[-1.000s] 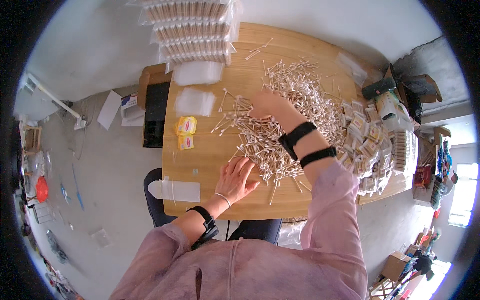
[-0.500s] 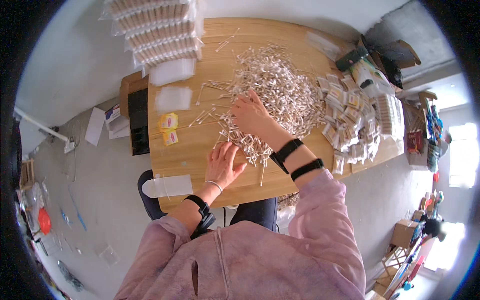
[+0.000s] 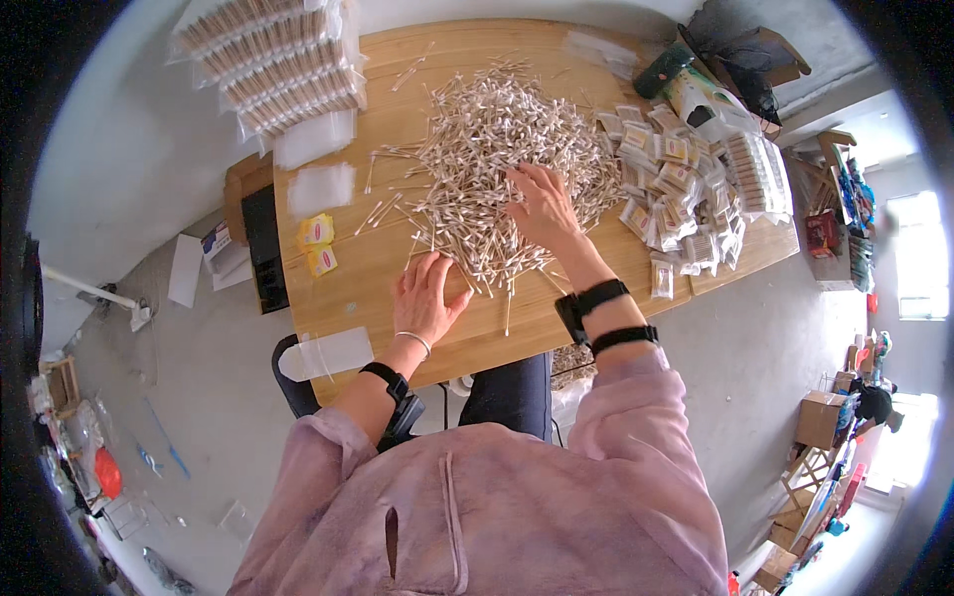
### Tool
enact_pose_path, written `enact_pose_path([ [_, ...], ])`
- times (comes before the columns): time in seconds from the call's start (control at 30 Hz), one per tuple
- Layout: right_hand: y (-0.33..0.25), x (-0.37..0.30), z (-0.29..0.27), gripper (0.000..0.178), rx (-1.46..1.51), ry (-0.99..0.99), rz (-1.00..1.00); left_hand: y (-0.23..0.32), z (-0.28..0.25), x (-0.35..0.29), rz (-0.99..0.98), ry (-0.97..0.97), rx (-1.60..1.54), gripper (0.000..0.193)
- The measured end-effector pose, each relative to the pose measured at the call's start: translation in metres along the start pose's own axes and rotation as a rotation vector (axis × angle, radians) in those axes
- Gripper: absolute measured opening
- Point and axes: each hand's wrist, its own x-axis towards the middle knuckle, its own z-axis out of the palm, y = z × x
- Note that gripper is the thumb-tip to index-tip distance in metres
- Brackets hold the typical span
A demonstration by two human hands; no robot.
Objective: Gathering loose cotton swabs from a pile and placing them neatly into small plastic bags.
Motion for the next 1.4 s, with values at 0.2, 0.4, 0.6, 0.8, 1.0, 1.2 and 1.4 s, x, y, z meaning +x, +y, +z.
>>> enact_pose_path([
  [0.2, -0.076, -0.095, 0.009, 0.070, -0.021, -0.114, -0.055, -0.008, 0.001, -0.007, -0.016, 0.019, -0.057, 0.053],
  [0.4, -0.047, -0.120, 0.053, 0.060, -0.128, 0.052, 0.076, -0.010, 0.005, -0.004, -0.015, 0.126, -0.172, 0.054],
  [0.6, -0.057, -0.125, 0.046, 0.070, -0.049, 0.358, 0.445, -0.022, -0.009, 0.014, 0.000, 0.335, -0.160, 0.058],
  [0.8, -0.086, -0.136, 0.049, 0.072, 0.023, -0.064, 0.070, -0.096, -0.022, 0.077, -0.103, 0.378, 0.137, 0.060],
  [1.0, -0.069, -0.099, 0.059, 0.062, -0.068, -0.009, 0.262, -0.108, -0.009, 0.085, -0.117, 0.146, 0.119, 0.036],
  [1.2, -0.057, -0.084, 0.069, 0.056, -0.109, 0.114, 0.408, -0.076, -0.007, 0.048, -0.049, 0.039, -0.150, 0.025],
  [1.4, -0.053, -0.086, 0.068, 0.052, -0.093, 0.197, 0.419, -0.048, -0.028, -0.007, 0.062, 0.050, -0.115, 0.057],
])
